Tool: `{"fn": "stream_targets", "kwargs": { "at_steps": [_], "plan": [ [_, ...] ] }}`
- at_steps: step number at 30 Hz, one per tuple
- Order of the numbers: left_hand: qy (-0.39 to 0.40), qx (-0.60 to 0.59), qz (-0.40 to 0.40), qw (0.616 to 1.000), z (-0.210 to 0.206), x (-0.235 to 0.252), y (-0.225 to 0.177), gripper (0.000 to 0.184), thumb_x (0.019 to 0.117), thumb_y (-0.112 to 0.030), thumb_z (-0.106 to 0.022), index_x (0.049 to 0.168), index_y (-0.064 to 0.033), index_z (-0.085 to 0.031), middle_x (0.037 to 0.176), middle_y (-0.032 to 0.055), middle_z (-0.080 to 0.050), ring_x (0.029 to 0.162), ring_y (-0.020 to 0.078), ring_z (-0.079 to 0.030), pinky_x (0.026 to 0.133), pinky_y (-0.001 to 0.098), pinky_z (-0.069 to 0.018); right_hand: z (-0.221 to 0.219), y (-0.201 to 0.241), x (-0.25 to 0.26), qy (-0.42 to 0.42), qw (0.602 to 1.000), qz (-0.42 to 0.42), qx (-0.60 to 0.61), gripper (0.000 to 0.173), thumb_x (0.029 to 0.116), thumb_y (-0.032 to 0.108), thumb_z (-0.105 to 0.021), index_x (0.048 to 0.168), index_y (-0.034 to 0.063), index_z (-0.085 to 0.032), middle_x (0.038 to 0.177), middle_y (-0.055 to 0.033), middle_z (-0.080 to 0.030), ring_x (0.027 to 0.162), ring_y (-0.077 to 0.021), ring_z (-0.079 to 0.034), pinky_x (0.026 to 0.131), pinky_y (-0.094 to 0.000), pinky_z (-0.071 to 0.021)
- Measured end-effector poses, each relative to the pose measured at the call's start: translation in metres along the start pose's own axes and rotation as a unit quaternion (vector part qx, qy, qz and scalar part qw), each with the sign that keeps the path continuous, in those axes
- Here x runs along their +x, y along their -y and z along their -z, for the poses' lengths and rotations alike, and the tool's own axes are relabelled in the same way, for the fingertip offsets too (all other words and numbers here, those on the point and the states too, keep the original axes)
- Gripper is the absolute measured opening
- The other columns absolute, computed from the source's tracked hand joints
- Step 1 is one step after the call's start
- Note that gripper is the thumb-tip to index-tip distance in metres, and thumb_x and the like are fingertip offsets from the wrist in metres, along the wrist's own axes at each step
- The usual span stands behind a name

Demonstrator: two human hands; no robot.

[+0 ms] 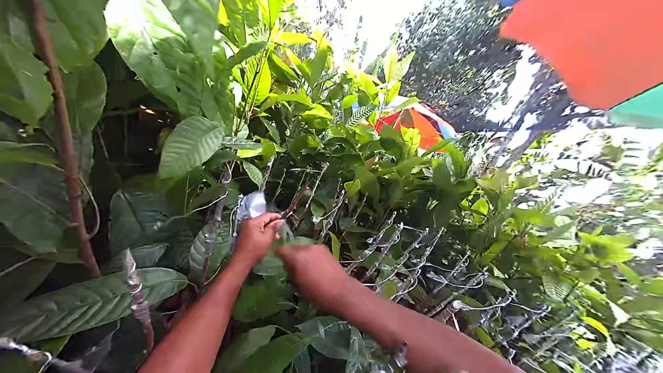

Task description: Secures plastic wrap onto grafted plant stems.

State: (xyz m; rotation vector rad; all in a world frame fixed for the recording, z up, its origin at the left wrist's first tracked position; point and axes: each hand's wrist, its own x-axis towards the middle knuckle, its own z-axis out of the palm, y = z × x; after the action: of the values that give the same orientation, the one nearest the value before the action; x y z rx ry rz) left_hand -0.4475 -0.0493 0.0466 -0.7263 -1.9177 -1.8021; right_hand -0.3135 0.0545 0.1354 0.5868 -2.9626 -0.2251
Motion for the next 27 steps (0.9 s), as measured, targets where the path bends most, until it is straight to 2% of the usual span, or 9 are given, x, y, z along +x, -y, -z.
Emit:
{"fn": "stream_targets", "kwargs": {
  "at_steps": [4,7,12,15,18,20,22,25,27],
  "plan": [
    [0.103,-0.029,-0.066,0.992,-0.011,-0.021,0.002,0.024,0.0955,-0.013,-0.063,0.114,0.0006,-0.071,0.099,0.0108,-0.074,0.089,0.0168,-0.071,0.088,0.0412,-0.0570,0.043,0.017,0.003,0.097,0.990,0.016,0.106,0.025,0.1042,0.013,-0.055,0.124,0.0029,-0.067,0.105,-0.0169,-0.071,0.088,-0.0276,-0.070,0.080,-0.0475,-0.0576],
    [0.215,0.019,-0.085,0.973,-0.019,-0.026,0.004,0.026,0.0982,-0.017,-0.067,0.118,-0.0019,-0.073,0.108,0.0121,-0.075,0.095,0.0207,-0.072,0.093,0.0446,-0.0571,0.077,-0.033,0.029,0.078,0.954,-0.040,0.286,0.034,0.1070,0.007,-0.047,0.141,0.0061,-0.054,0.129,-0.0105,-0.067,0.082,-0.0129,-0.067,0.065,-0.0303,-0.0538],
    [0.142,-0.028,-0.044,0.989,0.013,-0.021,0.004,0.018,0.0953,-0.012,-0.069,0.108,0.0001,-0.071,0.093,0.0069,-0.074,0.077,0.0109,-0.071,0.078,0.0320,-0.0608,0.055,-0.073,0.024,0.103,0.973,-0.129,-0.162,0.034,0.0979,0.008,-0.058,0.131,0.0112,-0.063,0.117,-0.0252,-0.068,0.111,-0.0477,-0.064,0.087,-0.0692,-0.0499],
    [0.041,-0.084,-0.003,0.996,0.018,-0.016,0.005,0.016,0.0946,-0.009,-0.070,0.108,0.0008,-0.070,0.093,0.0060,-0.074,0.075,0.0110,-0.072,0.076,0.0305,-0.0623,0.052,-0.051,0.013,0.139,0.963,-0.084,-0.216,0.026,0.1008,0.014,-0.057,0.123,0.0085,-0.068,0.116,-0.0247,-0.068,0.115,-0.0475,-0.062,0.096,-0.0683,-0.0453],
    [0.002,-0.055,-0.021,0.998,0.009,-0.015,0.002,0.015,0.0933,-0.011,-0.071,0.104,-0.0016,-0.073,0.092,0.0050,-0.075,0.078,0.0109,-0.072,0.078,0.0329,-0.0611,0.060,0.017,-0.002,0.145,0.977,0.001,-0.156,0.029,0.1005,0.007,-0.055,0.129,0.0054,-0.063,0.107,-0.0263,-0.068,0.102,-0.0483,-0.066,0.083,-0.0680,-0.0506],
    [0.037,-0.003,-0.068,0.997,0.006,-0.025,-0.007,0.019,0.0890,-0.009,-0.069,0.103,0.0024,-0.072,0.091,0.0137,-0.073,0.084,0.0225,-0.071,0.082,0.0476,-0.0564,0.074,0.034,0.006,0.132,0.990,0.048,-0.011,0.027,0.1016,0.010,-0.057,0.126,0.0040,-0.066,0.106,-0.0194,-0.071,0.093,-0.0341,-0.069,0.081,-0.0550,-0.0546],
    [0.123,0.030,-0.093,0.988,0.000,-0.028,-0.005,0.021,0.0949,-0.014,-0.069,0.108,0.0014,-0.072,0.095,0.0132,-0.074,0.084,0.0217,-0.073,0.084,0.0455,-0.0605,0.094,0.003,0.024,0.099,0.984,0.031,0.143,0.031,0.1063,0.010,-0.051,0.134,0.0019,-0.061,0.111,-0.0160,-0.070,0.083,-0.0194,-0.066,0.072,-0.0377,-0.0541],
    [0.111,0.026,-0.135,0.984,0.010,-0.024,0.003,0.021,0.0969,-0.022,-0.067,0.102,-0.0025,-0.074,0.087,0.0083,-0.075,0.073,0.0149,-0.072,0.075,0.0375,-0.0616,0.088,-0.055,0.036,0.054,0.995,-0.045,-0.069,0.029,0.1011,0.012,-0.058,0.129,0.0079,-0.064,0.112,-0.0170,-0.071,0.095,-0.0326,-0.070,0.081,-0.0569,-0.0566],
    [0.045,-0.019,-0.114,0.992,0.018,-0.022,0.004,0.020,0.0960,-0.019,-0.068,0.104,-0.0012,-0.073,0.090,0.0077,-0.074,0.071,0.0118,-0.072,0.071,0.0325,-0.0627,0.068,-0.023,0.018,0.080,0.979,-0.047,-0.182,0.029,0.0977,0.011,-0.061,0.126,0.0055,-0.064,0.106,-0.0253,-0.070,0.104,-0.0469,-0.066,0.089,-0.0691,-0.0480]
  ]
}}
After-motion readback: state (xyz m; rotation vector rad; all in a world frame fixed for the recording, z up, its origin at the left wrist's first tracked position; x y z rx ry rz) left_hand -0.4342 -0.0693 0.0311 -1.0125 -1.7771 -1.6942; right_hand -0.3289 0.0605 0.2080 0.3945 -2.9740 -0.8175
